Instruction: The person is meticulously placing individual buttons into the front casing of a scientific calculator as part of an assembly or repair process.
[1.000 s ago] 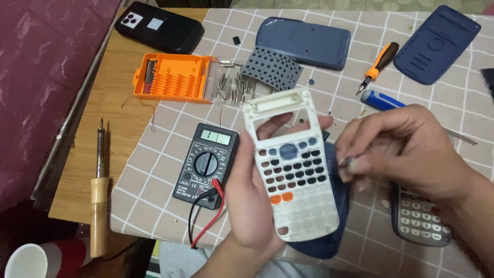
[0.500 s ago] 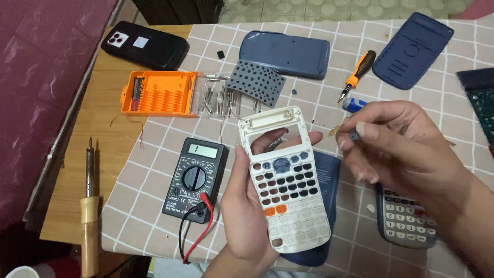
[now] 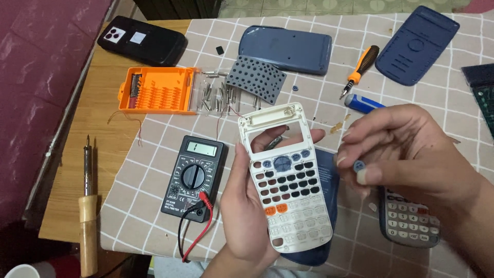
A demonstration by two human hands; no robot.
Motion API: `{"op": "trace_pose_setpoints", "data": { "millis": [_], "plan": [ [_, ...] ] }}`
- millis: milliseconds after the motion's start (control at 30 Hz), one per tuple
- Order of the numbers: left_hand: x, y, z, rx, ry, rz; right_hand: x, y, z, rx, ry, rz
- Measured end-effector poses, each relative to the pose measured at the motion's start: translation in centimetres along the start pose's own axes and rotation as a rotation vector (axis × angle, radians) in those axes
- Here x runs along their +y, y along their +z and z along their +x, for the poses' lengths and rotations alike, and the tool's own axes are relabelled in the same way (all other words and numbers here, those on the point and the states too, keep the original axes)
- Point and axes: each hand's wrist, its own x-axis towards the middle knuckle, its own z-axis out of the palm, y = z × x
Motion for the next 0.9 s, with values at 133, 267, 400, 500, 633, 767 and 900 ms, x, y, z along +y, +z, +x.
{"op": "trace_pose_setpoints", "data": {
  "millis": [133,267,400,500,633,767,900],
  "plan": [
    [-0.1,0.0,0.0,-0.004,0.007,-0.006,0.1,-0.3,-0.2,0.058,0.020,-0.127],
    [-0.1,0.0,0.1,-0.005,0.004,0.007,-0.3,0.7,0.1,0.071,-0.039,-0.337],
    [-0.2,0.0,0.1,-0.006,0.007,-0.065,-1.4,3.7,0.8,0.038,-0.226,-0.774],
    [-0.1,0.4,0.1,0.048,-0.016,0.007,-1.8,4.9,0.7,0.026,-0.339,-0.995],
    [-0.1,0.2,0.1,0.037,0.005,-0.034,-2.1,5.0,0.9,-0.025,-0.472,-1.175],
    [0.5,0.6,0.0,0.054,-0.004,-0.026,-2.4,6.4,1.4,-0.028,-0.435,-1.246],
    [0.5,0.4,0.0,0.104,-0.007,0.006,-2.8,7.7,2.2,-0.010,-0.327,-1.279]
  ]
}}
